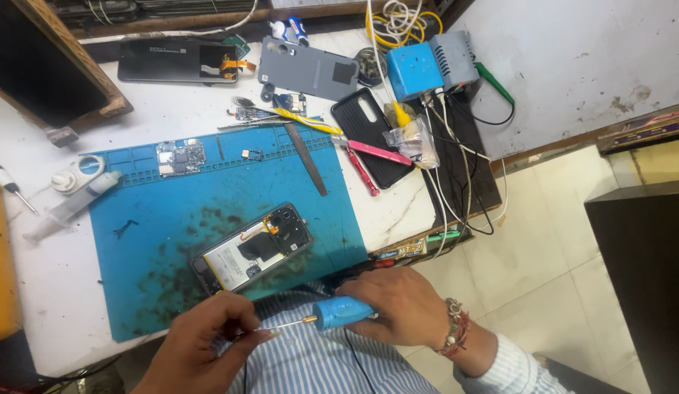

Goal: The person uses a blue electric screwdriver to remove screws from the internal frame of a disassembled smartphone. They then remove the back cover and use the screwdriver to unscrew components from the back cover itself. Finally, the person picks up a separate black smartphone and peels off a protective film from its screen.

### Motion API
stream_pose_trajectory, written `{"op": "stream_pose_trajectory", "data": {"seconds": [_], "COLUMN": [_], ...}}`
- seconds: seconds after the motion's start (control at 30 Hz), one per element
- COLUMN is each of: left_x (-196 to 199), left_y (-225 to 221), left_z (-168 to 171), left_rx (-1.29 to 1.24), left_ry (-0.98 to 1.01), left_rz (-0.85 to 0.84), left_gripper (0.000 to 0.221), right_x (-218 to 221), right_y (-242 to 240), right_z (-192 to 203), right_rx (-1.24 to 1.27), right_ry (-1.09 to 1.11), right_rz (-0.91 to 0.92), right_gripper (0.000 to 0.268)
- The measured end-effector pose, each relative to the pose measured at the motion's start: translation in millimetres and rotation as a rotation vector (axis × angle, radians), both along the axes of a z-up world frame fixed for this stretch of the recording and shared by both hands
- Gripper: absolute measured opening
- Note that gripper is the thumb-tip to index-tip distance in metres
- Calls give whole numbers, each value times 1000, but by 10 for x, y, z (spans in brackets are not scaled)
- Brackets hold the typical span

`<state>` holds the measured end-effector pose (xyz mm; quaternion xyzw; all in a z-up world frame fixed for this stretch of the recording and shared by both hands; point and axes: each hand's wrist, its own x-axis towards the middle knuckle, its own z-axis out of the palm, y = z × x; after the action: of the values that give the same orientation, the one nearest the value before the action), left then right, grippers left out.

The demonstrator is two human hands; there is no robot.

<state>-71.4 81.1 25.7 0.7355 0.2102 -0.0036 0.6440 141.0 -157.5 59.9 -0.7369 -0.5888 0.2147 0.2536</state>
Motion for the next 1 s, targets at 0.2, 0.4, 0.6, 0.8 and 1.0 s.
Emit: {"op": "stream_pose_trajectory", "data": {"seconds": [0.2,0.4,0.6,0.8,1.0], "left_x": [-227,-800,-1066,-711,95], "left_y": [19,382,604,331,-10], "left_z": [-316,-736,-605,20,59], "left_rx": [-43,-199,581,662,823], "left_ry": [-170,-349,749,324,-270], "left_rz": [-2,-43,-264,-130,53], "left_gripper": [40,37,37,28,33], "right_x": [0,126,73,-62,-169], "right_y": [-65,-161,-108,136,223], "right_z": [-79,-214,-188,-136,-118], "right_rx": [-18,9,25,-85,-87], "right_ry": [-82,-131,87,35,-79], "right_rz": [43,-14,-502,-645,-680], "right_gripper": [44,53,49,50,44]}}
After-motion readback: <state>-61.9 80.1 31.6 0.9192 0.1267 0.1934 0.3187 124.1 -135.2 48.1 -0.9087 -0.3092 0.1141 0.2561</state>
